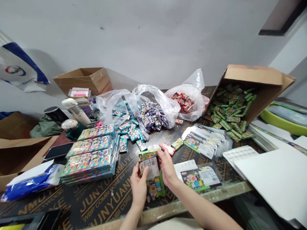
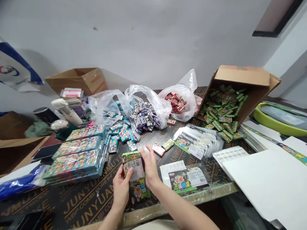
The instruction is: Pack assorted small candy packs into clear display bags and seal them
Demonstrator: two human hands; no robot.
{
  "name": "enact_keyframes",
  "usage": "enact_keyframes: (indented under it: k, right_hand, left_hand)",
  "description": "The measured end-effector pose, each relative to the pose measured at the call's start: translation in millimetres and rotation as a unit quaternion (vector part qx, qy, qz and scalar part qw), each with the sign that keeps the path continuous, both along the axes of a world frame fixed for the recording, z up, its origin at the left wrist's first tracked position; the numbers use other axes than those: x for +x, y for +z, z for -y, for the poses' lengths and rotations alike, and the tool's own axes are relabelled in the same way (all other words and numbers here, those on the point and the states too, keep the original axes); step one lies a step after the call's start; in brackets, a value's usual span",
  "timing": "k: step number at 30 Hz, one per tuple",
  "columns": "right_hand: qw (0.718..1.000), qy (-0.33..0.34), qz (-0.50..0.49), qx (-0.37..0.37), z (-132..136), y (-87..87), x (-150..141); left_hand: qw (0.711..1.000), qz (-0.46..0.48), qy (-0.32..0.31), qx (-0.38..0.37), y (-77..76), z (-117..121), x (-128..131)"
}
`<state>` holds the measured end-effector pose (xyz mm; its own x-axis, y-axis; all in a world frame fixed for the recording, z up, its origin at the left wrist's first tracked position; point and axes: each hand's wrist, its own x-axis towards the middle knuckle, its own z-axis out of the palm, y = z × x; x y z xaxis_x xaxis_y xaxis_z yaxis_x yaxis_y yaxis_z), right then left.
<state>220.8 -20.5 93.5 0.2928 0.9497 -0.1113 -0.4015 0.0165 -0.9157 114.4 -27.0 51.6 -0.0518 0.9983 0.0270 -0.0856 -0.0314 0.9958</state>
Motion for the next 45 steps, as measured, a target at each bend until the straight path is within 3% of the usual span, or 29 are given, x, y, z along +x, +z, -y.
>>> enact_keyframes:
  k: [4, 8, 13, 17, 25, 30, 35, 38, 41, 45]
  right_hand:
    - [0.997, -0.043, -0.064, -0.029, -5.7, 1.8, -6.1]
    - [0.995, -0.069, -0.072, -0.022, -3.3, 6.4, 3.0]
    - [0.994, -0.052, -0.081, -0.043, -1.8, 7.9, 13.8]
    - [0.994, -0.066, -0.069, -0.048, -2.6, 6.8, 13.2]
    - [0.998, -0.011, -0.054, -0.036, 8.1, 8.8, 10.5]
    - [0.994, 0.000, -0.107, -0.023, 12.6, 10.1, 20.1]
    - [0.995, 0.029, -0.086, -0.048, 9.0, 0.6, 32.4]
    - [0.999, 0.011, 0.027, -0.013, 10.4, -6.9, 41.9]
    - [0.989, 0.009, 0.140, 0.049, 15.9, -11.4, 51.4]
    - [0.976, 0.033, 0.204, 0.063, 18.2, -10.9, 59.2]
  left_hand:
    - [0.968, 0.218, 0.063, -0.111, 2.7, 9.3, 17.0]
    - [0.935, 0.303, 0.056, -0.175, 18.6, 5.6, 19.4]
    - [0.938, 0.304, 0.031, -0.162, 24.9, -2.8, 23.7]
    - [0.945, 0.289, 0.045, -0.145, 25.1, -4.9, 30.3]
    - [0.965, 0.226, 0.049, -0.123, 33.0, -3.4, 28.3]
    - [0.947, 0.277, 0.002, -0.164, 26.0, -5.9, 24.0]
    - [0.973, 0.191, -0.026, -0.130, 28.2, -17.2, 17.6]
    - [0.997, 0.041, -0.064, -0.019, 39.5, -19.8, 7.5]
    - [0.984, -0.105, -0.108, 0.094, 49.3, -22.6, -2.5]
    - [0.978, -0.130, -0.159, 0.041, 54.1, -36.1, -8.2]
